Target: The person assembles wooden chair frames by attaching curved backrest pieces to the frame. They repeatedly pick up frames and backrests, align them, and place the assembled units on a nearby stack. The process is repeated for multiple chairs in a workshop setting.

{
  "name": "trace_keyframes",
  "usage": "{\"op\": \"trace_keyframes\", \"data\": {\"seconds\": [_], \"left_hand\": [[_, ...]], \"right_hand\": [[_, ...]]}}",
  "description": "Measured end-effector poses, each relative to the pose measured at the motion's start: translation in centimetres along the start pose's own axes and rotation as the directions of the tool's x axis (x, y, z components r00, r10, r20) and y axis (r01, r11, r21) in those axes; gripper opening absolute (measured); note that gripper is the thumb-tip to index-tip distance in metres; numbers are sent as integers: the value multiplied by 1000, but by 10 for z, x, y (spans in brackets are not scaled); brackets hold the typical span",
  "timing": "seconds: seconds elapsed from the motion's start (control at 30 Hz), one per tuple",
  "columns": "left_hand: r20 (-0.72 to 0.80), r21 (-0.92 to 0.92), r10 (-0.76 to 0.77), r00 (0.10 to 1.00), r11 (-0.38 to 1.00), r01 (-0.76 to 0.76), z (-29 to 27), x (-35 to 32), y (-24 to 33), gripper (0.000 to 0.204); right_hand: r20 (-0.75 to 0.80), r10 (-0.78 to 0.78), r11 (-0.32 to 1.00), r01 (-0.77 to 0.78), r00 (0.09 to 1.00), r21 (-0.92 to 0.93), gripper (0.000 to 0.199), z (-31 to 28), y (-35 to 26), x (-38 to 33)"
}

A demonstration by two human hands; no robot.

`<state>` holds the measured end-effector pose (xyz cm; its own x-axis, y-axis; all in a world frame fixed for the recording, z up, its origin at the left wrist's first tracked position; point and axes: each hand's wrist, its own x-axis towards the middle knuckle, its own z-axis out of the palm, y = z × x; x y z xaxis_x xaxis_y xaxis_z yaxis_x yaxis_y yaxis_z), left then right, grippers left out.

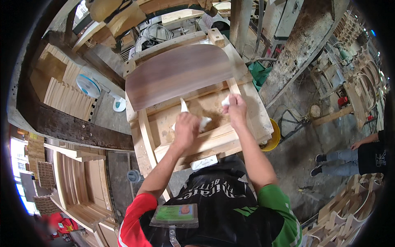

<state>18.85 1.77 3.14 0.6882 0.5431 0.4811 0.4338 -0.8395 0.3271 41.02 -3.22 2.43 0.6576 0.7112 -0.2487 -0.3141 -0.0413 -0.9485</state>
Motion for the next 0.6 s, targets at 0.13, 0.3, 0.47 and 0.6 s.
{"op": "trace_keyframes", "data": {"seconds": [0.13, 0.3, 0.47, 0.6], "left_hand": [[-78, 96, -98, 992, 990, 105, 8, 13, -15, 28], [12, -255, -216, 976, 944, 212, 3, 48, 35, 36], [155, -624, -480, 863, 630, 462, 26, 54, 52, 27], [201, -658, -566, 800, 527, 538, 54, 57, 47, 23]], "right_hand": [[135, -63, 995, 52, 989, 82, 25, 4, -27, -15], [138, -37, 991, 18, 990, 136, 27, -7, -13, -22], [124, -67, 998, 64, 990, 27, 22, -5, -2, -29], [79, -273, 910, 284, 959, -303, 26, -39, 14, -22]]}}
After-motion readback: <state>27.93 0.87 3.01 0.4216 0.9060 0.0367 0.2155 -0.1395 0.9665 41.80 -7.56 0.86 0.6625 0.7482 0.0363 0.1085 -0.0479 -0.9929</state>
